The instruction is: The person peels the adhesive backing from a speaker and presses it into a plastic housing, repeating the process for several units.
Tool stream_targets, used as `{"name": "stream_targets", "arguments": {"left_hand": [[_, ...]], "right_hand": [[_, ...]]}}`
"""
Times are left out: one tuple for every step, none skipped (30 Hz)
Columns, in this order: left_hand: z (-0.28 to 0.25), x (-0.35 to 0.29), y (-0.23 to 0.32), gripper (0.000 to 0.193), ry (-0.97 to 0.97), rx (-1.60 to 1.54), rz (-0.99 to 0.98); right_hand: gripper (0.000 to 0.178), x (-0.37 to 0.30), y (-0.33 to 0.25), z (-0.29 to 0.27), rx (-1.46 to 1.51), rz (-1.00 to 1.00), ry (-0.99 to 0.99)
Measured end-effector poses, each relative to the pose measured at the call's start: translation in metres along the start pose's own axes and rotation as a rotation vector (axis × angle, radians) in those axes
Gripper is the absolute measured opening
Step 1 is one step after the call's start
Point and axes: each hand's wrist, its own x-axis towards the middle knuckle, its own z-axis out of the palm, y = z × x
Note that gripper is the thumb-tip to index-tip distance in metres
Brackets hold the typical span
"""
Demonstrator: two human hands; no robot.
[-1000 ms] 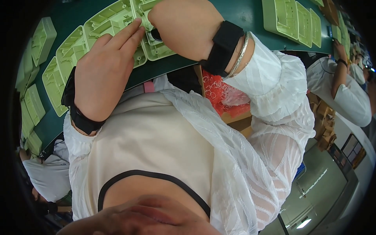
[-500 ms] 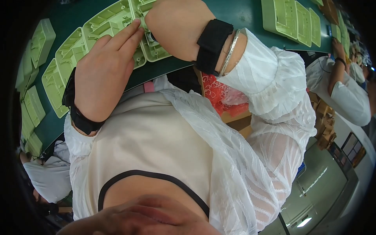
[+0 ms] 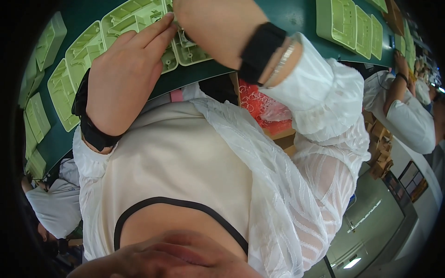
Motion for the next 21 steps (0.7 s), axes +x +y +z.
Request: {"name": "stream_targets", "arguments": {"left_hand": [[0.000, -0.001, -0.001, 0.054, -0.002, -0.004, 0.009], [0.000, -0.002, -0.002, 0.054, -0.003, -0.008, 0.018], [0.000, -0.002, -0.002, 0.054, 0.000, -0.011, 0.014], [0.000, -0.002, -0.003, 0.055, -0.006, -0.020, 0.017], [-0.001, -0.003, -0.003, 0.055, -0.014, -0.025, 0.018], [-0.001, -0.004, -0.004, 0.056, -0.022, -0.031, 0.018], [-0.003, -0.005, -0.003, 0.056, -0.022, -0.029, 0.009], [-0.004, -0.003, -0.002, 0.056, -0.029, -0.040, 0.007], [-0.005, -0.001, 0.000, 0.057, -0.036, -0.050, 0.004], [-0.007, 0.000, 0.001, 0.057, -0.045, -0.057, -0.001], [-0.007, 0.000, 0.001, 0.057, -0.044, -0.059, -0.003], [-0.007, 0.000, 0.002, 0.058, -0.044, -0.064, -0.003], [-0.007, -0.001, 0.001, 0.058, -0.042, -0.065, -0.005], [-0.008, -0.001, 0.001, 0.058, -0.041, -0.067, -0.007], [-0.008, -0.001, 0.002, 0.058, -0.039, -0.066, -0.009], [-0.009, -0.001, 0.002, 0.058, -0.036, -0.063, -0.011], [-0.009, 0.000, 0.003, 0.057, -0.033, -0.059, -0.012], [-0.009, -0.001, 0.003, 0.056, -0.032, -0.054, -0.016], [-0.009, -0.001, 0.003, 0.056, -0.033, -0.050, -0.020], [-0.009, 0.000, 0.004, 0.055, -0.024, -0.043, -0.020], [-0.008, 0.000, 0.004, 0.054, -0.015, -0.036, -0.020]], "right_hand": [[0.027, -0.005, 0.004, -0.005, 0.010, -0.006, 0.079], [0.031, -0.010, 0.007, -0.009, 0.021, -0.013, 0.159], [0.031, -0.017, 0.006, -0.012, 0.017, -0.016, 0.156], [0.034, -0.027, 0.003, -0.016, 0.078, -0.047, 0.161], [0.038, -0.035, -0.001, -0.016, 0.142, -0.080, 0.167], [0.042, -0.039, -0.003, -0.015, 0.207, -0.114, 0.173], [0.042, -0.037, -0.005, -0.010, 0.207, -0.123, 0.172], [0.038, -0.036, -0.006, -0.003, 0.217, -0.146, 0.238], [0.035, -0.035, -0.007, 0.005, 0.227, -0.171, 0.303], [0.032, -0.035, -0.007, 0.011, 0.238, -0.200, 0.370], [0.032, -0.038, -0.007, 0.018, 0.238, -0.200, 0.368], [0.035, -0.042, -0.008, 0.026, 0.229, -0.174, 0.346], [0.038, -0.045, -0.008, 0.033, 0.220, -0.150, 0.326], [0.042, -0.046, -0.008, 0.038, 0.211, -0.126, 0.307], [0.042, -0.046, -0.006, 0.040, 0.209, -0.128, 0.307], [0.045, -0.046, -0.004, 0.042, 0.277, -0.139, 0.288], [0.048, -0.045, -0.001, 0.043, 0.343, -0.149, 0.269], [0.051, -0.044, 0.001, 0.044, 0.413, -0.162, 0.250], [0.051, -0.043, 0.004, 0.043, 0.414, -0.167, 0.252], [0.052, -0.043, 0.007, 0.042, 0.408, -0.178, 0.202], [0.052, -0.042, 0.010, 0.039, 0.401, -0.188, 0.152]]}}
